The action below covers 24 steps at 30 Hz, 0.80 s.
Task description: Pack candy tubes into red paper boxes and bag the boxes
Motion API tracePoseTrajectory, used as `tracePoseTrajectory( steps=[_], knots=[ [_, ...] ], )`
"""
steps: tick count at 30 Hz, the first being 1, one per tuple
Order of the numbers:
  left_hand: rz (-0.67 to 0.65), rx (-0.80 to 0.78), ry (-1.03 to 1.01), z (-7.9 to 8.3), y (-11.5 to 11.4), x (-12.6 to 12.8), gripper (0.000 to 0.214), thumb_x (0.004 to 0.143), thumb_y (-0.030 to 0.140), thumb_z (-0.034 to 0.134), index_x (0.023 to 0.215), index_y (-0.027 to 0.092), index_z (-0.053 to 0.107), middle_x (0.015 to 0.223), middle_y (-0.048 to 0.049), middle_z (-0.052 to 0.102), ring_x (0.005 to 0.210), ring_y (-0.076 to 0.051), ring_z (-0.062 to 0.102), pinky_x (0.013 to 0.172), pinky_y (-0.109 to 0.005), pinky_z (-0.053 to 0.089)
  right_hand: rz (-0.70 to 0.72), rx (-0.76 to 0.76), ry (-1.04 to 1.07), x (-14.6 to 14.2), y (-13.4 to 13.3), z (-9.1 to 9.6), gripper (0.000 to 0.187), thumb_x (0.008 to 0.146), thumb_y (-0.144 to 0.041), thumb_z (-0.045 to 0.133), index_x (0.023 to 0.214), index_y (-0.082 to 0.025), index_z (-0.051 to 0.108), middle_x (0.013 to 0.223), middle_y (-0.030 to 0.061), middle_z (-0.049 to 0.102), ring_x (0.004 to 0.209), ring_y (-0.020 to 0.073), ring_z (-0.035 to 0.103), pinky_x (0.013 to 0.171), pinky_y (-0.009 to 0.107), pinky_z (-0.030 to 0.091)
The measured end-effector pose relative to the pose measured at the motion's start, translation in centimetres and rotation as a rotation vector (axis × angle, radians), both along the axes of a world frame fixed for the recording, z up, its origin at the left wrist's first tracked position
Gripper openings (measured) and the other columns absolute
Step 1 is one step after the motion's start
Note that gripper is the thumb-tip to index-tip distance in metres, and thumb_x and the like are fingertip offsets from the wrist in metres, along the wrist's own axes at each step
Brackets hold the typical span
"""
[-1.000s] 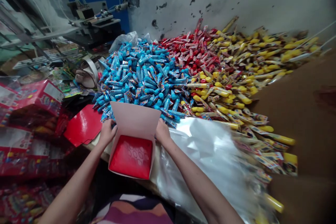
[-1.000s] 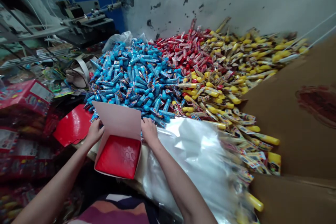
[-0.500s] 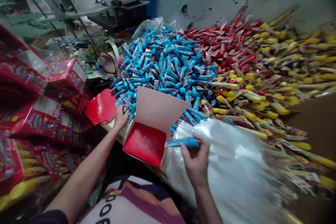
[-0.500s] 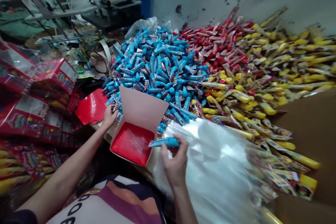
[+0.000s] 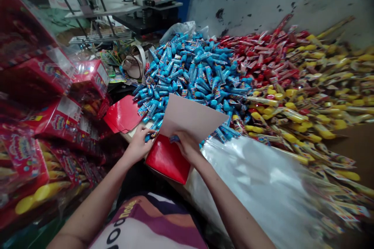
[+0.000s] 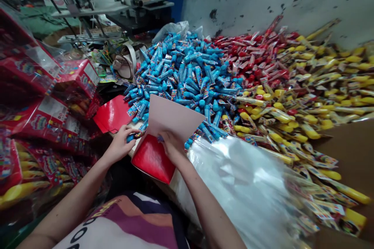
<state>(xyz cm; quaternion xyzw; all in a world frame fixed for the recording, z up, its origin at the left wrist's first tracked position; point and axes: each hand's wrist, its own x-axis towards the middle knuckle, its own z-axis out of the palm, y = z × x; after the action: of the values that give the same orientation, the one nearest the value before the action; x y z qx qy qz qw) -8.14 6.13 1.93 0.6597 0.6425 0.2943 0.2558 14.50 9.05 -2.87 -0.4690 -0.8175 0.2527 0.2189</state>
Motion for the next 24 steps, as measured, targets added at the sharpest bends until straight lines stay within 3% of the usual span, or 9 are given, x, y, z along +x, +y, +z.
tracePoseTrajectory(
  steps=[6,10,15,19,24],
  knots=[
    [-0.099,-0.067,0.114,-0.3,0.7,1.8,0.023,0.077,0.011,0.050,0.098,0.019,0.055,0.094,-0.0060,0.057,0.090,-0.022,0.058,0.084,-0.037,0.049,0.074,0.030,-0.137,-0.9,0.0,1.4,0.039,0.089,-0.010,0.043,0.122,-0.026,0.058,0.122,0.0041,0.062,0.107,0.0189,0.055,0.091,0.029,0.042],
    [-0.064,-0.077,0.233,-1.4,1.7,2.9,0.010,0.082,0.017,0.054,0.092,0.019,0.055,0.092,-0.0074,0.058,0.091,-0.024,0.058,0.084,-0.039,0.048,0.103,0.018,-0.245,-1.5,0.4,2.1,0.045,0.089,-0.008,0.043,0.127,-0.029,0.055,0.127,0.0024,0.060,0.105,0.0195,0.056,0.089,0.029,0.041],
    [-0.021,-0.054,0.226,-2.9,3.0,3.8,0.009,0.083,0.020,0.057,0.091,0.018,0.057,0.098,-0.0087,0.056,0.095,-0.024,0.057,0.086,-0.039,0.048,0.151,-0.018,-0.325,-2.4,1.4,3.1,0.042,0.091,-0.009,0.041,0.124,-0.029,0.058,0.124,0.0031,0.063,0.103,0.0210,0.059,0.087,0.031,0.042],
    [-0.055,-0.033,0.199,-3.1,2.9,3.5,0.017,0.079,0.015,0.057,0.095,0.018,0.060,0.097,-0.0072,0.054,0.093,-0.023,0.058,0.088,-0.039,0.049,0.117,-0.102,-0.273,-3.0,1.6,2.5,0.044,0.090,-0.008,0.039,0.123,-0.029,0.058,0.124,0.0031,0.063,0.102,0.0201,0.061,0.087,0.032,0.044],
    [-0.095,-0.012,0.232,-2.7,2.4,3.0,0.026,0.078,0.010,0.052,0.101,0.018,0.058,0.099,-0.0075,0.050,0.095,-0.022,0.058,0.091,-0.038,0.048,0.038,-0.074,-0.090,-2.4,0.2,0.2,0.059,0.088,-0.006,0.034,0.144,-0.026,0.037,0.137,0.0077,0.053,0.116,0.0203,0.055,0.096,0.036,0.045]
  ],
)
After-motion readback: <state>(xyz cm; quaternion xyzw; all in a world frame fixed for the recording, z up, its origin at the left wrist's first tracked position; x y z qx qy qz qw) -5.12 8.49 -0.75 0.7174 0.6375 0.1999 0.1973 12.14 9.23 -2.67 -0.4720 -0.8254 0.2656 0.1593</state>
